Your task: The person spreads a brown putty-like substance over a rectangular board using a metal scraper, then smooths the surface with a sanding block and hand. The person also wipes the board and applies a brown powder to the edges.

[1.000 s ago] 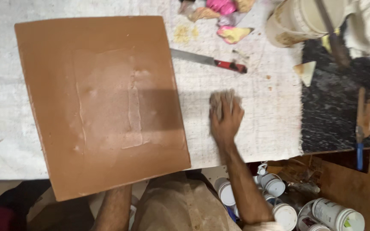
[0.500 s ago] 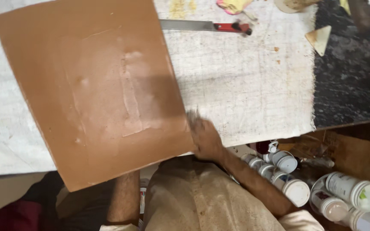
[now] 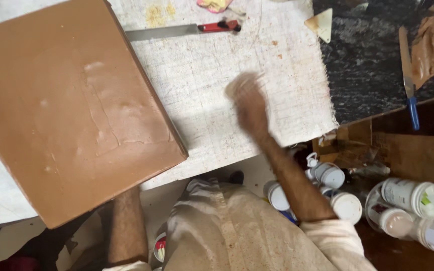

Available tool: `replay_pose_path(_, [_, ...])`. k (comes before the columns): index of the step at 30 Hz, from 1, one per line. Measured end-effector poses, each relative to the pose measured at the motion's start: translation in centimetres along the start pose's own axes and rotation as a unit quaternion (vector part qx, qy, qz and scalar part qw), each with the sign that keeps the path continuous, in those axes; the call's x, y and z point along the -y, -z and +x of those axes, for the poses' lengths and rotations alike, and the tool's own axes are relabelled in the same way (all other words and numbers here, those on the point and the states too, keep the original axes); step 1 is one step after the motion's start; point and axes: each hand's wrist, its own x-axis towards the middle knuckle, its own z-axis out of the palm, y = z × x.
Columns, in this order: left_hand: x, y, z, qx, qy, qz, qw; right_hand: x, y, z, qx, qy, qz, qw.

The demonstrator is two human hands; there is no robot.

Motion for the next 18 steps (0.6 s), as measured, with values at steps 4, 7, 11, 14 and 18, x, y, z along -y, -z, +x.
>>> replay_pose_path(4, [0.3, -1.3, 1.3, -0.008, 0.007, 0.009, 1.000, 2.4, -4.7, -7.5, -0.239, 0.393, 0.257, 0.850])
replay_pose_path(7, [-0.7, -1.7, 2.3, -0.042, 0.007, 0.001, 0.999, -1.2, -3.8, -11.4, -0.160, 0.367, 0.415, 0.817])
replay_pose_path(11, [-1.8, -1.2, -0.5, -0.092, 0.022, 0.000, 0.996, -8.7, 0.7, -10.9, -0.157, -0.005, 0.439, 0.885])
replay_pose_path(14, [-3.9, -1.7, -4.3, -0.159, 0.073, 0.004, 0.985, -14.5, 4.8, -9.2, -0.226, -0.142, 0.455, 0.850])
replay_pose_path(18, [-8.1, -2.3, -8.3, -0.250, 0.100, -0.010, 0.963, -18.1, 7.9, -6.3, -0.402, -0.062, 0.457, 0.791])
